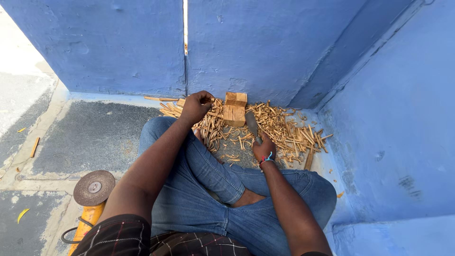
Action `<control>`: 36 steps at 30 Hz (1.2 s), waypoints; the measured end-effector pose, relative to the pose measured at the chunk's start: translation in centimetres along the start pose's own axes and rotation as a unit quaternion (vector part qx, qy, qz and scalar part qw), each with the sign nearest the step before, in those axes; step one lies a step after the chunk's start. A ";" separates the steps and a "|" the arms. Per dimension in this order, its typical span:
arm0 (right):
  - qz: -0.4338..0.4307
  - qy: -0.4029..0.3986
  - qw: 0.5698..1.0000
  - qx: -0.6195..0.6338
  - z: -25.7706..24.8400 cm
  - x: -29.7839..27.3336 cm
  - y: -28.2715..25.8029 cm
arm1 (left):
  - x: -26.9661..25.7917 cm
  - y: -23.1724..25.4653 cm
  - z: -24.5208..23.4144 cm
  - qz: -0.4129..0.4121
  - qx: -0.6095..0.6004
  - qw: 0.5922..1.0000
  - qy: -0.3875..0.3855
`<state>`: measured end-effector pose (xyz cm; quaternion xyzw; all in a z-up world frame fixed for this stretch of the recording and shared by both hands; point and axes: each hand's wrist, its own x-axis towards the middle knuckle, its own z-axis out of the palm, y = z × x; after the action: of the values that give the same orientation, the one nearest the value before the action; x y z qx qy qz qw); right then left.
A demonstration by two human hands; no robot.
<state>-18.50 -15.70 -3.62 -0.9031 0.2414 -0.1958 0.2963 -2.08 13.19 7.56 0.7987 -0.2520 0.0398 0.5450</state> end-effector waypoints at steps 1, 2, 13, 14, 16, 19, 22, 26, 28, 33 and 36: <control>0.016 0.004 1.000 0.014 0.0 0.3 0.3 | -0.3 0.9 -0.2 -0.001 0.001 1.000 0.001; 0.031 0.008 0.999 0.029 0.0 0.5 0.7 | -0.6 1.8 -0.4 -0.002 0.003 1.000 0.002; 0.330 0.002 0.776 0.538 -5.3 5.0 4.6 | -2.4 7.9 -0.3 -0.012 -0.076 0.997 -0.015; 0.344 -0.012 0.738 0.581 -6.4 4.9 4.3 | -2.7 8.7 -0.1 -0.006 -0.088 0.996 -0.030; 0.316 0.021 0.756 0.573 -8.0 4.5 2.3 | -3.2 11.0 0.0 0.002 -0.148 0.987 -0.064; 0.131 0.143 0.861 0.470 -9.9 2.5 -2.4 | -5.1 15.0 0.2 0.010 -0.249 0.960 -0.124; -0.147 0.301 0.899 0.281 -12.2 -0.2 -6.2 | -6.8 19.3 -1.1 0.049 -0.268 0.946 -0.178; -0.078 0.204 0.902 0.373 -14.0 -2.3 -8.7 | -8.2 24.3 -3.3 0.083 -0.297 0.923 -0.231; -0.001 0.119 0.859 0.499 -14.2 -2.2 -8.7 | -8.0 26.2 -4.1 0.089 -0.284 0.925 -0.238; 0.150 0.022 0.764 0.627 -12.4 -0.8 -4.8 | -5.4 27.1 -3.8 0.080 -0.288 0.923 -0.241; 0.238 -0.018 0.727 0.644 -10.6 0.5 -2.3 | -2.0 25.2 -1.7 0.068 -0.312 0.917 -0.239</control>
<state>-22.65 -19.02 5.91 -0.4119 0.2592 -0.2112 0.8477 -14.74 8.39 28.98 0.5548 -0.4275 -0.1958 0.6864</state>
